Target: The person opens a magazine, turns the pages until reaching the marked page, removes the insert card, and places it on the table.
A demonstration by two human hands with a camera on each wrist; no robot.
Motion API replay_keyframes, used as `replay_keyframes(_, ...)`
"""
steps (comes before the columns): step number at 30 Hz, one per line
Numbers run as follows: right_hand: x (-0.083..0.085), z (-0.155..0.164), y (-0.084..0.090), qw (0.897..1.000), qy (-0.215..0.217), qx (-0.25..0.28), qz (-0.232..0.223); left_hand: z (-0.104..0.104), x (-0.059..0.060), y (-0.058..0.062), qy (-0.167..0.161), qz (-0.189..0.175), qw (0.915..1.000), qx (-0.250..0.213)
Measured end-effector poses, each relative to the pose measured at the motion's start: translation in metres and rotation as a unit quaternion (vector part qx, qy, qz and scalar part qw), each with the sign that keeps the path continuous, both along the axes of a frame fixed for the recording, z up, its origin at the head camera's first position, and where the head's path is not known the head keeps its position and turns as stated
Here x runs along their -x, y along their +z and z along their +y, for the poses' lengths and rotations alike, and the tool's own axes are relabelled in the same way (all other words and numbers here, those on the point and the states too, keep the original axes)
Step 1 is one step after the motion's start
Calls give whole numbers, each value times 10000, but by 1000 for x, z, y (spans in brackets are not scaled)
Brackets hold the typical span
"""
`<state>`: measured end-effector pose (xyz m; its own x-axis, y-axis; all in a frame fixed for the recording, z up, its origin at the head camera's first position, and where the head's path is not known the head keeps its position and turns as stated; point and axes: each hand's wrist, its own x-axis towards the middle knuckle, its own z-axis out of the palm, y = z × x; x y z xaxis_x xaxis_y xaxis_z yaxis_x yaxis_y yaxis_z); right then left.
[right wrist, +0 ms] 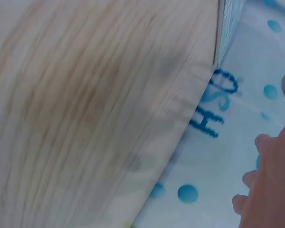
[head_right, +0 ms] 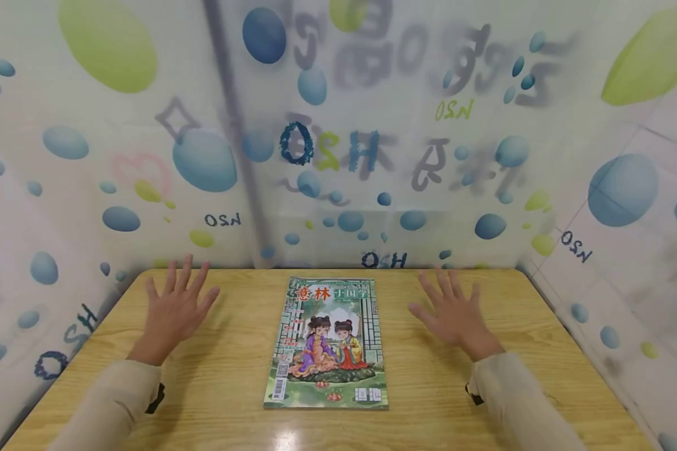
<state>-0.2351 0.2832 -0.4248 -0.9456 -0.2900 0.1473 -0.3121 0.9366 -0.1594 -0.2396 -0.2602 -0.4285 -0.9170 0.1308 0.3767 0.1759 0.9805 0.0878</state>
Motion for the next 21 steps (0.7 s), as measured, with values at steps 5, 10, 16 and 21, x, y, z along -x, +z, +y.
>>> replay_keyframes(5, -5, -16, -4, 9997, 245, -2, 8, 15, -2, 2, -142, -111, 9998, -20)
replay_keyframes(10, -11, -29, -8, 9985, 538, 75, 41, 28, -4, 0, -334, 72, 9994, 75)
replay_keyframes(16, -19, -42, -9, 9961, 855, 159, -129, 43, -8, 4, -497, 150, 9985, 148)
replay_keyframes(21, -25, -49, -12, 9931, 1110, 237, -295, 56, -12, 5, -695, 296, 9970, 135)
